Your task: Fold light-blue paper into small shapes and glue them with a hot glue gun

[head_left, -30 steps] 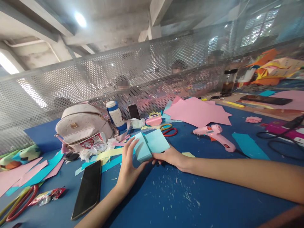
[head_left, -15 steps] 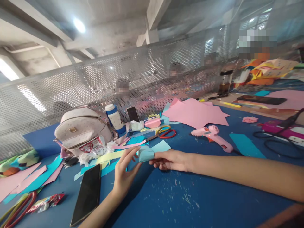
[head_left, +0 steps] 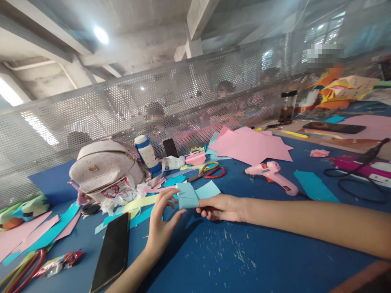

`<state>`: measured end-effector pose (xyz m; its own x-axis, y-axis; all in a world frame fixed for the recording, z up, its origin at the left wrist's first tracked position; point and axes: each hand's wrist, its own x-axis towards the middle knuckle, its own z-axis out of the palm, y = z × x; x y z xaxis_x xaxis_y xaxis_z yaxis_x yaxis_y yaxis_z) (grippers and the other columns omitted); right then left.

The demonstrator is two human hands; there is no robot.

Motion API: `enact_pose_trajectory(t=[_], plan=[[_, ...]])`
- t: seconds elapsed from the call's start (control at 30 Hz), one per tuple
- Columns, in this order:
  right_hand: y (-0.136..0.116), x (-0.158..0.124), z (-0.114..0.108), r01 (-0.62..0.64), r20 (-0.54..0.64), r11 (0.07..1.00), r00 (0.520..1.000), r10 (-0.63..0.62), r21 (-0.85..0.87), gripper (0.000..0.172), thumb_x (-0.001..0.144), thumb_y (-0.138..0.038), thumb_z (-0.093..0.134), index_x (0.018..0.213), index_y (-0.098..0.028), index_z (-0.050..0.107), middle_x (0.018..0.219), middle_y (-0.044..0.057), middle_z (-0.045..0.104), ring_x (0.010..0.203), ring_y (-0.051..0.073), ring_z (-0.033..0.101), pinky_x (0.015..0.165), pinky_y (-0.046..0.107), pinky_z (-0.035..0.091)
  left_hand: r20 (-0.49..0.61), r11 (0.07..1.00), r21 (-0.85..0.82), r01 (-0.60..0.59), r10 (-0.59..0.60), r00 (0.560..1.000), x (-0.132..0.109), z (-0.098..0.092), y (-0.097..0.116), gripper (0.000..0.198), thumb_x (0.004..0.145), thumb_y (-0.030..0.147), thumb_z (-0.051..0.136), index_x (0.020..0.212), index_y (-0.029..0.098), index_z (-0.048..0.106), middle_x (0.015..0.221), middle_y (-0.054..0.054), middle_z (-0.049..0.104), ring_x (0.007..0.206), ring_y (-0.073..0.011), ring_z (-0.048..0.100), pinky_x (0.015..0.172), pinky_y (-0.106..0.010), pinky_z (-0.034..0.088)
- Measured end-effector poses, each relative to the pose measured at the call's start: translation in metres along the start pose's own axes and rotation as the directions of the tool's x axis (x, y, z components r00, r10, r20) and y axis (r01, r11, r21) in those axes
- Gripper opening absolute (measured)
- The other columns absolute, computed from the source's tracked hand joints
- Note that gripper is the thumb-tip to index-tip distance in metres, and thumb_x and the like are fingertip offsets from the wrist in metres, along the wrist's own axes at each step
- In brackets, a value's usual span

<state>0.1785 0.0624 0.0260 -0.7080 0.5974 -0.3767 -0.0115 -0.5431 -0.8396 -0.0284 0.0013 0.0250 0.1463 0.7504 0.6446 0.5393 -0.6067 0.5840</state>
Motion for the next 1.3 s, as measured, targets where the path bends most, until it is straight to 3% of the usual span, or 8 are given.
enact_pose_trajectory(t=[0.13, 0.47, 0.63, 0.73, 0.83, 0.97, 1.07, 1.3], plan=[[0.003, -0.006, 0.008, 0.031, -0.045, 0.998, 0.998, -0.034, -0.059, 0.014, 0.086, -0.017, 0.063, 0.074, -0.009, 0.065, 0.066, 0.001, 0.065, 0.052, 0.003, 0.056, 0.052, 0.011, 0.047, 0.018, 0.999, -0.017, 0.047, -0.047, 0.999, 0.0, 0.005, 0.004, 0.025, 0.086, 0.028, 0.067, 0.112, 0.029, 0.064, 0.121, -0.005, 0.057, 0.096, -0.0178, 0.057, 0.072, -0.026, 0.046], [0.004, -0.006, 0.006, 0.003, 0.001, 0.984, 1.0, -0.003, -0.181, 0.021, 0.084, -0.029, 0.061, 0.077, -0.01, 0.067, 0.072, 0.002, 0.066, 0.056, 0.004, 0.059, 0.051, 0.012, 0.045, 0.054, 0.986, 0.017, 0.164, -0.164, 0.985, -0.005, 0.012, 0.002, 0.019, 0.087, 0.032, 0.065, 0.105, 0.027, 0.066, 0.107, -0.002, 0.061, 0.077, -0.0136, 0.054, 0.07, -0.026, 0.047], [0.003, -0.008, 0.006, 0.009, 0.037, 0.96, 0.999, 0.001, -0.28, 0.021, 0.079, -0.03, 0.063, 0.072, -0.01, 0.065, 0.069, 0.002, 0.066, 0.054, 0.005, 0.059, 0.05, 0.012, 0.044, 0.064, 0.983, 0.186, 0.007, -0.019, 0.998, -0.002, 0.006, 0.009, 0.022, 0.087, 0.028, 0.063, 0.109, 0.029, 0.065, 0.124, -0.006, 0.054, 0.117, -0.0255, 0.05, 0.097, -0.042, 0.042], [-0.002, -0.011, 0.007, 0.09, 0.084, 0.858, 0.995, -0.055, -0.505, 0.018, 0.078, -0.024, 0.056, 0.063, -0.013, 0.058, 0.059, -0.001, 0.06, 0.046, 0.006, 0.055, 0.045, 0.015, 0.042, 0.232, 0.952, 0.271, -0.144, 0.08, 0.969, 0.003, 0.0, 0.019, 0.029, 0.09, 0.021, 0.056, 0.117, 0.031, 0.06, 0.143, -0.006, 0.041, 0.133, -0.0291, 0.037, 0.108, -0.051, 0.031], [-0.011, -0.014, 0.007, 0.172, 0.109, 0.761, 0.985, -0.133, -0.625, 0.012, 0.072, -0.015, 0.056, 0.061, -0.016, 0.051, 0.045, -0.007, 0.048, 0.039, 0.005, 0.048, 0.039, 0.015, 0.037, 0.379, 0.958, 0.233, -0.169, 0.07, 0.923, 0.005, -0.001, 0.027, 0.024, 0.091, 0.018, 0.053, 0.111, 0.029, 0.059, 0.143, -0.006, 0.043, 0.133, -0.0285, 0.037, 0.11, -0.053, 0.026], [-0.021, -0.018, 0.007, 0.289, 0.175, 0.675, 0.956, -0.234, -0.679, 0.009, 0.07, -0.012, 0.058, 0.077, -0.017, 0.054, 0.048, -0.011, 0.045, 0.037, 0.006, 0.042, 0.036, 0.016, 0.031, 0.395, 0.994, 0.109, 0.004, -0.047, 0.918, 0.006, 0.001, 0.029, 0.008, 0.09, 0.025, 0.058, 0.099, 0.025, 0.057, 0.125, -0.009, 0.054, 0.12, -0.0266, 0.048, 0.101, -0.047, 0.038], [-0.023, -0.02, 0.007, 0.332, 0.232, 0.592, 0.942, -0.242, -0.735, 0.005, 0.074, -0.014, 0.054, 0.07, -0.016, 0.053, 0.05, -0.008, 0.046, 0.037, 0.006, 0.042, 0.037, 0.018, 0.032, 0.419, 0.999, 0.031, 0.042, -0.051, 0.906, 0.009, 0.001, 0.027, 0.011, 0.087, 0.029, 0.065, 0.089, 0.023, 0.056, 0.107, -0.007, 0.059, 0.105, -0.0241, 0.055, 0.093, -0.041, 0.043], [-0.031, -0.026, 0.008, 0.422, 0.322, 0.559, 0.906, -0.273, -0.713, 0.037, 0.09, -0.046, 0.052, 0.068, -0.015, 0.055, 0.055, -0.001, 0.055, 0.048, 0.01, 0.053, 0.048, 0.021, 0.041, 0.476, 0.995, -0.093, 0.046, 0.004, 0.879, 0.012, -0.009, 0.021, 0.01, 0.087, 0.029, 0.064, 0.081, 0.021, 0.061, 0.119, -0.009, 0.056, 0.113, -0.0242, 0.054, 0.101, -0.041, 0.041]])
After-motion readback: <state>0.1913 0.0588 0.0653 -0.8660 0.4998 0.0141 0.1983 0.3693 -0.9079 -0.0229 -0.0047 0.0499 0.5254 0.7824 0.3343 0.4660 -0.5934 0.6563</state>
